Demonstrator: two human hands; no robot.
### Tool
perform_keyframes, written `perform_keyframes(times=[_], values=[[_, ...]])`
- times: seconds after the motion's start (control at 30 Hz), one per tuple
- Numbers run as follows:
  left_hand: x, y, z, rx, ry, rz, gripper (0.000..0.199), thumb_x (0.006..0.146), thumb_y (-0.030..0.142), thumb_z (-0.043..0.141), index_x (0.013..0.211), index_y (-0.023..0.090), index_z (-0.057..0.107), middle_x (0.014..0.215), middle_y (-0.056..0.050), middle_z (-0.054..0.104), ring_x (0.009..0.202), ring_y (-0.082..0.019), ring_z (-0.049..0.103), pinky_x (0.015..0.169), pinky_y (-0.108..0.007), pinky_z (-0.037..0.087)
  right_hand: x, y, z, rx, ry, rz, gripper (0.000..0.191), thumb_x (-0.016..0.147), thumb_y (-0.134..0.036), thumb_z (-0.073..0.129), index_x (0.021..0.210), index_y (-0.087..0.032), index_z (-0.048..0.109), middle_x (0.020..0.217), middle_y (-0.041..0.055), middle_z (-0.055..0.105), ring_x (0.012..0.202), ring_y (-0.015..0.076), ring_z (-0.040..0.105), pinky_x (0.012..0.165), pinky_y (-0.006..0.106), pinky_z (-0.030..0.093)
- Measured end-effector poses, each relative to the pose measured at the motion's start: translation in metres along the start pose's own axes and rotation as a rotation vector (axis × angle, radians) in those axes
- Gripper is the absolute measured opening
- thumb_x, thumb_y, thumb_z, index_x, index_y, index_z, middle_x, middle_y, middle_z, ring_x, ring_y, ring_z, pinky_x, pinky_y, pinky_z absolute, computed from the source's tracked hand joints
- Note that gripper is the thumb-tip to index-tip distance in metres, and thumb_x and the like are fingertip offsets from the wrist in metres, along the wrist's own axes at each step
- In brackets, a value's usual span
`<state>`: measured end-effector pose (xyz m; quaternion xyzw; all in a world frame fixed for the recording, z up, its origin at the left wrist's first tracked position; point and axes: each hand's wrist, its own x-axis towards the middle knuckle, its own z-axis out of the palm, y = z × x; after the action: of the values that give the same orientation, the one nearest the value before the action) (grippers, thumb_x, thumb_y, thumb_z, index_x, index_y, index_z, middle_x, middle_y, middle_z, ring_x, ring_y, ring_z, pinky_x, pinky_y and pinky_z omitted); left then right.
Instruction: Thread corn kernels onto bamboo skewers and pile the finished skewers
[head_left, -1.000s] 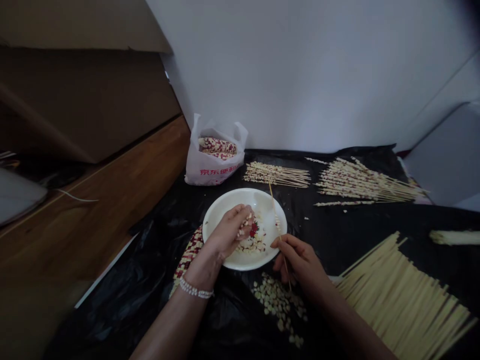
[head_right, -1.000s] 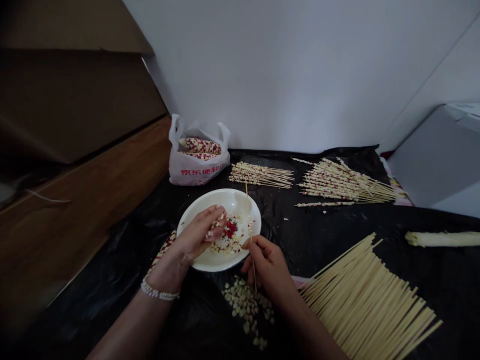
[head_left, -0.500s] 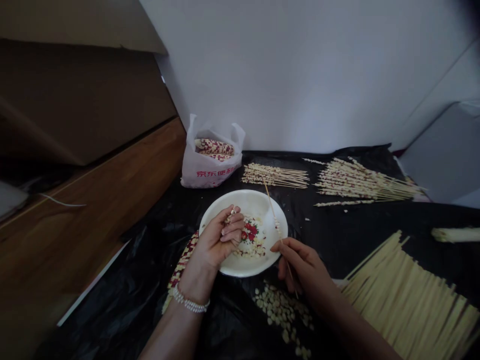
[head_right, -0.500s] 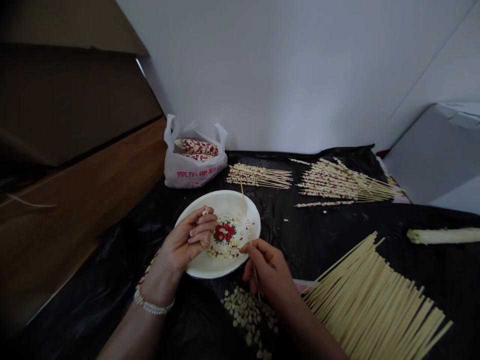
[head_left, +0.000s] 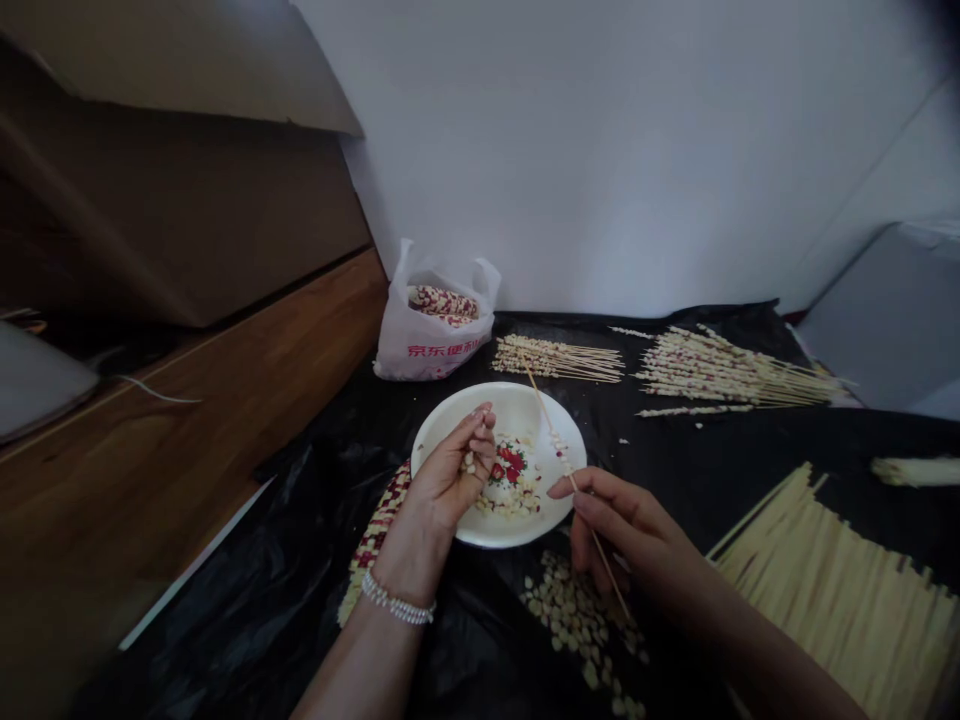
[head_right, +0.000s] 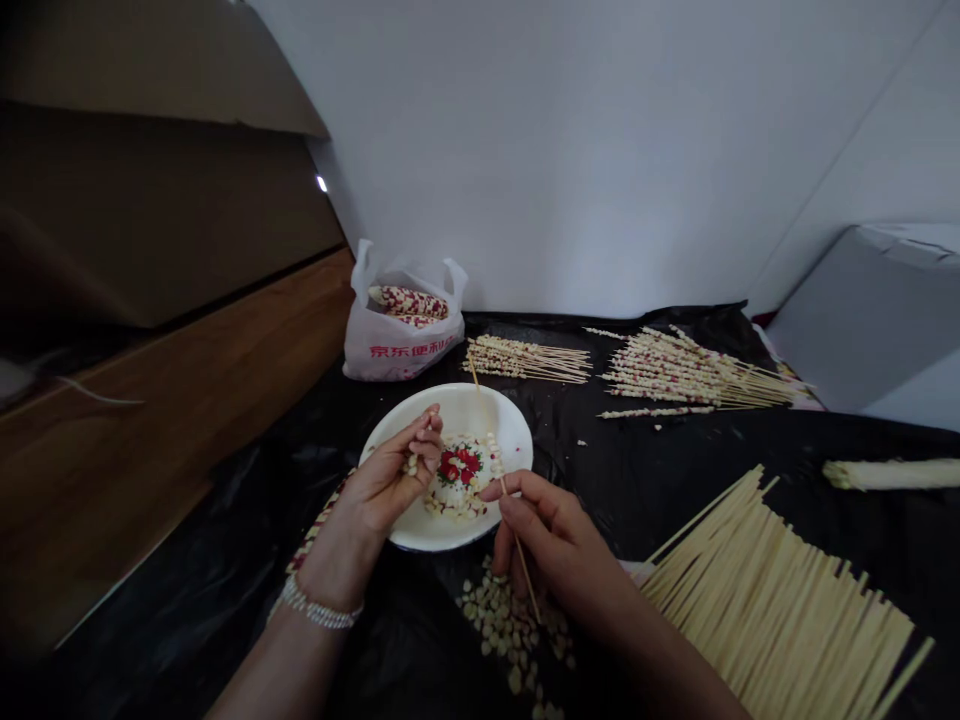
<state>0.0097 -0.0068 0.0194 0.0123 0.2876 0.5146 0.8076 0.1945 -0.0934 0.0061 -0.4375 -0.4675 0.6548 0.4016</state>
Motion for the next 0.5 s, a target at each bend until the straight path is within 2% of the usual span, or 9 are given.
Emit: perform_keyframes(times=[0.07, 0.13, 0.23, 0.3, 0.37, 0.5], values=[[0.001, 0.000, 0.000, -0.008, 0.019, 0.009, 0.019, 0.091, 0.005, 0.045, 0.101, 0.007, 0.061, 0.079, -0.006, 0.063, 0.057, -0.004, 0.058, 0.048, -0.008, 0.048, -0.003, 0.000, -0.003, -0.052, -0.034, -0.010, 0.027, 0.090, -0.046, 0.053, 0.101, -0.021, 0.057, 0.052, -0.0041, 0.063, 0.035, 0.0090, 0.044, 0.036, 0.018, 0.029], [0.001, -0.001, 0.000, -0.009, 0.036, 0.021, 0.020, 0.090, 0.004, 0.046, 0.103, 0.007, 0.061, 0.080, -0.007, 0.065, 0.062, -0.006, 0.062, 0.052, -0.010, 0.051, -0.006, 0.003, -0.006, -0.083, -0.049, -0.002, 0.027, 0.090, -0.047, 0.053, 0.097, -0.022, 0.059, 0.049, -0.0047, 0.061, 0.033, 0.0085, 0.040, 0.034, 0.017, 0.025], [0.001, -0.002, 0.001, 0.011, 0.074, 0.054, 0.022, 0.088, 0.003, 0.050, 0.105, 0.008, 0.063, 0.084, -0.008, 0.067, 0.068, -0.009, 0.065, 0.056, -0.013, 0.054, -0.010, 0.012, -0.007, 0.004, -0.100, 0.029, 0.028, 0.091, -0.048, 0.052, 0.095, -0.022, 0.059, 0.045, -0.0069, 0.057, 0.028, 0.0064, 0.032, 0.031, 0.016, 0.020], [0.000, -0.003, 0.001, 0.017, 0.094, 0.074, 0.022, 0.087, 0.004, 0.052, 0.105, 0.009, 0.063, 0.086, -0.008, 0.067, 0.071, -0.009, 0.066, 0.058, -0.014, 0.055, -0.013, 0.018, -0.006, 0.058, -0.160, 0.056, 0.027, 0.091, -0.048, 0.053, 0.094, -0.022, 0.059, 0.045, -0.0067, 0.058, 0.027, 0.0054, 0.031, 0.030, 0.016, 0.021], [0.000, -0.003, 0.001, 0.015, 0.100, 0.093, 0.022, 0.087, 0.004, 0.052, 0.105, 0.010, 0.064, 0.085, -0.007, 0.067, 0.071, -0.009, 0.066, 0.058, -0.015, 0.055, -0.017, 0.021, -0.002, 0.087, -0.234, 0.091, 0.025, 0.092, -0.046, 0.054, 0.093, -0.022, 0.060, 0.048, -0.0049, 0.062, 0.029, 0.0060, 0.038, 0.032, 0.016, 0.024], [0.000, -0.004, 0.001, 0.028, 0.088, 0.153, 0.025, 0.087, 0.002, 0.051, 0.106, 0.008, 0.065, 0.085, -0.007, 0.068, 0.070, -0.010, 0.066, 0.059, -0.016, 0.056, -0.024, 0.024, 0.006, 0.196, -0.252, 0.159, 0.024, 0.089, -0.048, 0.057, 0.089, -0.024, 0.060, 0.046, -0.0059, 0.058, 0.031, 0.0062, 0.038, 0.033, 0.017, 0.022]])
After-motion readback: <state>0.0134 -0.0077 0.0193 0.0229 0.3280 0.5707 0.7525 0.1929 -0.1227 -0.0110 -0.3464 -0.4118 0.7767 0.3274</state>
